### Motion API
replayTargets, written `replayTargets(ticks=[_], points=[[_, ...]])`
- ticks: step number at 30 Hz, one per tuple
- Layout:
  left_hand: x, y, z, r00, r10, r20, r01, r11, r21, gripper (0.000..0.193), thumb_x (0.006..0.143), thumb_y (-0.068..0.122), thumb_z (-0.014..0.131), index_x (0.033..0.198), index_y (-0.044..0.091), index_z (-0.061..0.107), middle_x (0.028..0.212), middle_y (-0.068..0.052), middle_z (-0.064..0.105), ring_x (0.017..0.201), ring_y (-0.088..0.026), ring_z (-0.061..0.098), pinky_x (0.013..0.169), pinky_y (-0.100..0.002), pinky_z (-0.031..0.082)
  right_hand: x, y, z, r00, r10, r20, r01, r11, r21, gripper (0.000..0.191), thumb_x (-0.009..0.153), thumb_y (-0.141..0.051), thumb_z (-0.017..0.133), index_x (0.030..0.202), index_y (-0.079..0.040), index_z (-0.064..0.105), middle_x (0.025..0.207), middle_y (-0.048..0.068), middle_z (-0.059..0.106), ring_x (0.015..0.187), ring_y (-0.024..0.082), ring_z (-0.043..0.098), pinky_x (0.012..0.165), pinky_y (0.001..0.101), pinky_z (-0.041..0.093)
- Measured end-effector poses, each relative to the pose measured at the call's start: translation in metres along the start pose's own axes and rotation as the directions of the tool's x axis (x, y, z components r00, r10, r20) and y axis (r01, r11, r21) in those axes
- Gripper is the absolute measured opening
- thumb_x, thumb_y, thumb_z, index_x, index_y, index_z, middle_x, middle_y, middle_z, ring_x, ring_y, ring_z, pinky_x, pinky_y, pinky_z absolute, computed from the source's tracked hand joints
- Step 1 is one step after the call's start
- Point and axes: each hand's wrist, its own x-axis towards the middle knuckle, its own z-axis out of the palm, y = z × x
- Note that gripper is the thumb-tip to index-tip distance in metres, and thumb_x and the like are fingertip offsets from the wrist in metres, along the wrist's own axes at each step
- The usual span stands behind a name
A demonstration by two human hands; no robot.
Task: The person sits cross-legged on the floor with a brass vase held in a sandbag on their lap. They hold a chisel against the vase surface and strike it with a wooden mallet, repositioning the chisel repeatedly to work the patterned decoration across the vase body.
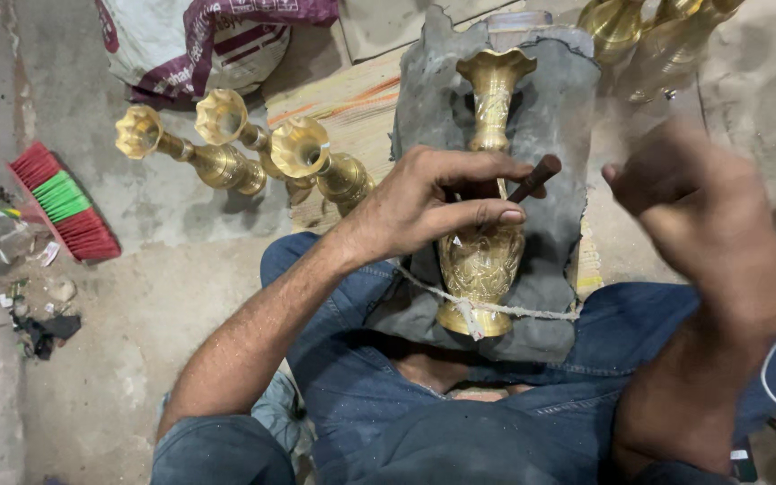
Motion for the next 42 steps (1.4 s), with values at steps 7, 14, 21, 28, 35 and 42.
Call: replayTargets(ticks=[7, 14, 21, 28, 35, 42], points=[[-0.002, -0.002, 0.001, 0.998, 0.048, -0.037, -0.046, 0.998, 0.043, 0.04, 0.101, 0.028, 0.075, 0.136, 0.011, 0.068, 0.101, -0.002, 0.081, 0.088, -0.009, 0.078, 0.077, -0.028, 0.065, 0.002, 0.004, -0.002, 0.995, -0.038, -0.091, 0.022, 0.986, -0.168, 0.022, 0.092, -0.005, 0.084, 0.099, 0.003, 0.065, 0.083, 0.013, 0.068, 0.076, 0.021, 0.067, 0.066, 0.0356, 0.051], [-0.001, -0.002, 0.0, 0.999, -0.035, 0.003, 0.035, 0.999, -0.042, 0.039, 0.099, 0.028, 0.074, 0.136, 0.013, 0.069, 0.102, -0.002, 0.081, 0.084, -0.01, 0.077, 0.07, -0.029, 0.066, 0.005, -0.005, 0.0, 0.997, -0.018, -0.073, 0.004, 0.982, -0.189, 0.018, 0.092, -0.005, 0.083, 0.102, 0.002, 0.07, 0.083, 0.015, 0.071, 0.075, 0.022, 0.071, 0.068, 0.0357, 0.052], [-0.004, -0.009, 0.0, 0.999, 0.047, -0.016, -0.048, 0.998, -0.029, 0.039, 0.1, 0.025, 0.075, 0.137, 0.011, 0.068, 0.11, -0.003, 0.081, 0.097, -0.012, 0.079, 0.084, -0.031, 0.068, 0.005, -0.024, -0.001, 0.934, -0.354, -0.042, 0.265, 0.768, -0.583, 0.022, 0.075, -0.002, 0.086, 0.089, 0.003, 0.07, 0.074, 0.015, 0.072, 0.065, 0.026, 0.069, 0.066, 0.0424, 0.051], [-0.01, -0.009, 0.002, 0.997, 0.074, -0.031, -0.074, 0.997, -0.018, 0.039, 0.101, 0.022, 0.075, 0.138, 0.01, 0.067, 0.122, -0.005, 0.079, 0.11, -0.014, 0.077, 0.098, -0.033, 0.065, 0.002, -0.044, -0.002, 0.945, -0.302, -0.126, 0.221, 0.874, -0.433, 0.024, 0.085, -0.007, 0.084, 0.095, 0.0, 0.064, 0.08, 0.011, 0.069, 0.072, 0.025, 0.067, 0.07, 0.0408, 0.052], [-0.012, -0.005, 0.0, 0.993, 0.112, -0.042, -0.114, 0.993, -0.04, 0.04, 0.103, 0.02, 0.074, 0.141, 0.01, 0.065, 0.13, -0.006, 0.076, 0.12, -0.017, 0.075, 0.106, -0.035, 0.063, -0.005, -0.029, -0.002, 0.97, -0.191, -0.153, 0.158, 0.966, -0.203, 0.014, 0.098, 0.007, 0.075, 0.105, 0.002, 0.064, 0.09, 0.014, 0.068, 0.083, 0.022, 0.068, 0.073, 0.0342, 0.052], [-0.01, -0.012, 0.005, 0.995, 0.075, -0.066, -0.07, 0.995, 0.074, 0.04, 0.097, 0.021, 0.077, 0.135, 0.01, 0.068, 0.123, -0.006, 0.078, 0.111, -0.016, 0.077, 0.101, -0.034, 0.065, -0.007, -0.023, -0.004, 0.962, -0.227, -0.151, 0.151, 0.905, -0.397, 0.021, 0.089, -0.001, 0.083, 0.1, 0.004, 0.065, 0.087, 0.017, 0.069, 0.082, 0.027, 0.069, 0.073, 0.0393, 0.053]])
